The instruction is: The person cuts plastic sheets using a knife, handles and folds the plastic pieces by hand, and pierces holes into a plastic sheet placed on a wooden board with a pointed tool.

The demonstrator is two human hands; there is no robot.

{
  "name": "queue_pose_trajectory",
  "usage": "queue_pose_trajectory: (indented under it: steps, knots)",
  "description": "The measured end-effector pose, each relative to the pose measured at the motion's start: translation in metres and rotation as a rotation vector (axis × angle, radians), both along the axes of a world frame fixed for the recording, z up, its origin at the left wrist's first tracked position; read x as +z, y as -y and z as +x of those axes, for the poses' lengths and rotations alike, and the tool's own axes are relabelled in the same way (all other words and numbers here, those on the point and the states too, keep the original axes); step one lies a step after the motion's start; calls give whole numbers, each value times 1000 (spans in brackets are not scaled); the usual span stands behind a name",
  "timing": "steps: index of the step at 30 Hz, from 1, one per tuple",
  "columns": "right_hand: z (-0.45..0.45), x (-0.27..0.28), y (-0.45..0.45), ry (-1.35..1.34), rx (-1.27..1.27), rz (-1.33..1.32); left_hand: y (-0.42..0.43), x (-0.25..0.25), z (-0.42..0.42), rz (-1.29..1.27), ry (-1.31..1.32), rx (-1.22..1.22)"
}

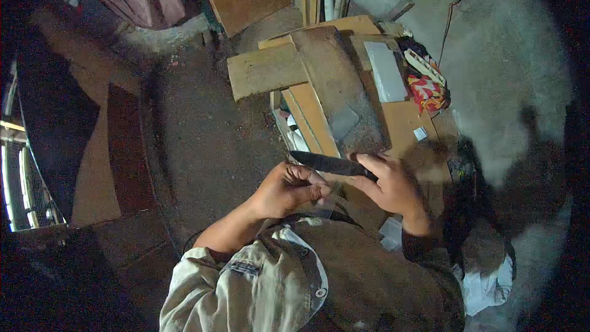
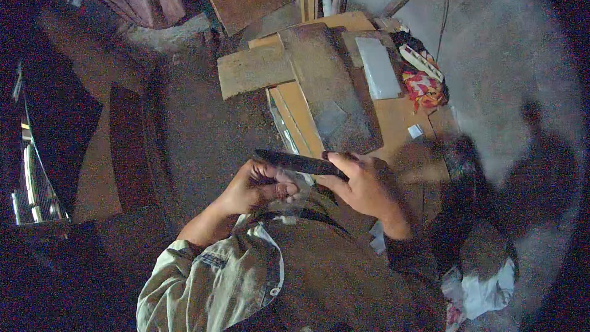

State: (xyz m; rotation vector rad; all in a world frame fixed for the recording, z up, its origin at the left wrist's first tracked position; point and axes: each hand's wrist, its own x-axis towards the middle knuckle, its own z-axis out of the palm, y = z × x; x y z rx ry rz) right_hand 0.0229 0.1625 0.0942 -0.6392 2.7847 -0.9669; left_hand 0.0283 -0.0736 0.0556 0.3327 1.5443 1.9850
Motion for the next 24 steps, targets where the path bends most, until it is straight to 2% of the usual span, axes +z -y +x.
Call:
queue_pose_trajectory:
  steps: [3, 5, 7, 9, 10, 11, 12, 13, 15, 19, 20, 24]
  knots:
    - [-2, 9, -7, -45, 14, 65, 6, 1, -2, -13, 43, -30]
    - [-3, 15, -11, -58, -321, 172, 11, 0, -1, -22, 45, -25]
    - [-8, 7, -23, -158, -381, 103, 13, 0, -1, -32, 46, -21]
    - [-10, 2, -26, 86, -442, -281, 8, 1, -3, -37, 107, 102]
    - [-2, -7, -13, 231, -494, -594, 4, -4, -2, -14, 161, 143]
    - [6, -6, -4, 384, -405, -745, 0, -7, -4, -14, 158, 143]
    - [12, -19, 5, 476, -350, -806, -5, -9, -5, 50, 133, 201]
    - [17, -27, 13, 490, -271, -758, -9, -10, -6, 115, 110, 259]
    - [21, -25, 34, 533, -159, -737, -12, -4, -6, 54, 104, 295]
    - [16, -25, 30, 544, -336, -738, -8, -4, -5, 94, 144, 295]
    - [15, -27, 29, 483, -409, -810, -6, -5, -4, 119, 154, 277]
    - [13, -28, 36, 424, -410, -969, -8, -9, -4, 122, 197, 312]
